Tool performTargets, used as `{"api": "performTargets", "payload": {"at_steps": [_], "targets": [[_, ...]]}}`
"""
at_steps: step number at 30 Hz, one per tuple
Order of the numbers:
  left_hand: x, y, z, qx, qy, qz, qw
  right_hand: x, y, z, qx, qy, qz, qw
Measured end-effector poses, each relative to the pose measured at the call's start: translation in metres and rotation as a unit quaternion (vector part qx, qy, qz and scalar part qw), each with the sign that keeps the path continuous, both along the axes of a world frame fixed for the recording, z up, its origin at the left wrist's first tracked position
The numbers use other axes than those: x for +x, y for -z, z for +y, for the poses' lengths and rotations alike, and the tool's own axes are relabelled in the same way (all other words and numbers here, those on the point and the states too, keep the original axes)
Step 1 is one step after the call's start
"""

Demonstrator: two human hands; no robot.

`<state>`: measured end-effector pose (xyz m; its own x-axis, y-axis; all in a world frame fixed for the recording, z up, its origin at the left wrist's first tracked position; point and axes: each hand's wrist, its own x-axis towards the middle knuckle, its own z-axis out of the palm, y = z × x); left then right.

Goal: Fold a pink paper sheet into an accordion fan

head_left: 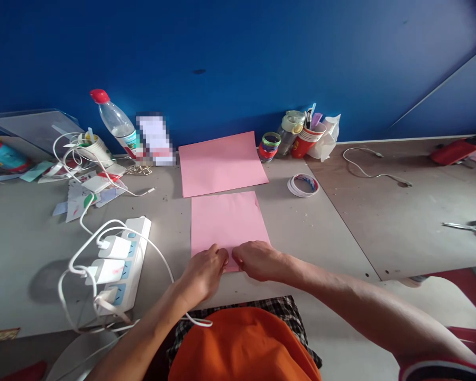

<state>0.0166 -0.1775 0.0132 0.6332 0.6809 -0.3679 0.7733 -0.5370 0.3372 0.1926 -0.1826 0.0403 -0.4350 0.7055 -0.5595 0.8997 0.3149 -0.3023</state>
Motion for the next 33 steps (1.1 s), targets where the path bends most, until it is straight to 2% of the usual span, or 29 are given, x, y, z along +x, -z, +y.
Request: {"api": "performTargets", "payload": {"at_steps": [3, 9, 16, 21, 27, 30, 33], "targets": [[-0.001, 0.001, -0.002, 0.013, 0.007, 0.008, 1.000, 0.002, 0.004, -0.005, 0.026, 0.010, 0.006, 1.000], [-0.001, -0.002, -0.007, 0.043, 0.028, 0.012, 0.999, 0.006, 0.015, -0.013, 0.104, -0.020, 0.007, 0.994], [0.000, -0.009, -0.011, 0.054, 0.030, 0.009, 0.998, 0.008, 0.010, -0.022, 0.168, -0.081, 0.018, 0.982], [-0.001, -0.010, -0.012, 0.072, 0.031, 0.003, 0.997, 0.016, 0.023, -0.035, 0.250, -0.133, 0.042, 0.958], [-0.006, -0.003, -0.013, 0.114, 0.064, -0.020, 0.991, 0.036, 0.040, -0.047, 0.340, -0.189, 0.083, 0.918], [-0.008, 0.000, -0.014, 0.135, 0.072, -0.022, 0.988, 0.045, 0.044, -0.050, 0.358, -0.196, 0.100, 0.908], [-0.010, 0.002, -0.015, 0.145, 0.075, -0.025, 0.986, 0.049, 0.048, -0.051, 0.349, -0.186, 0.111, 0.912]]}}
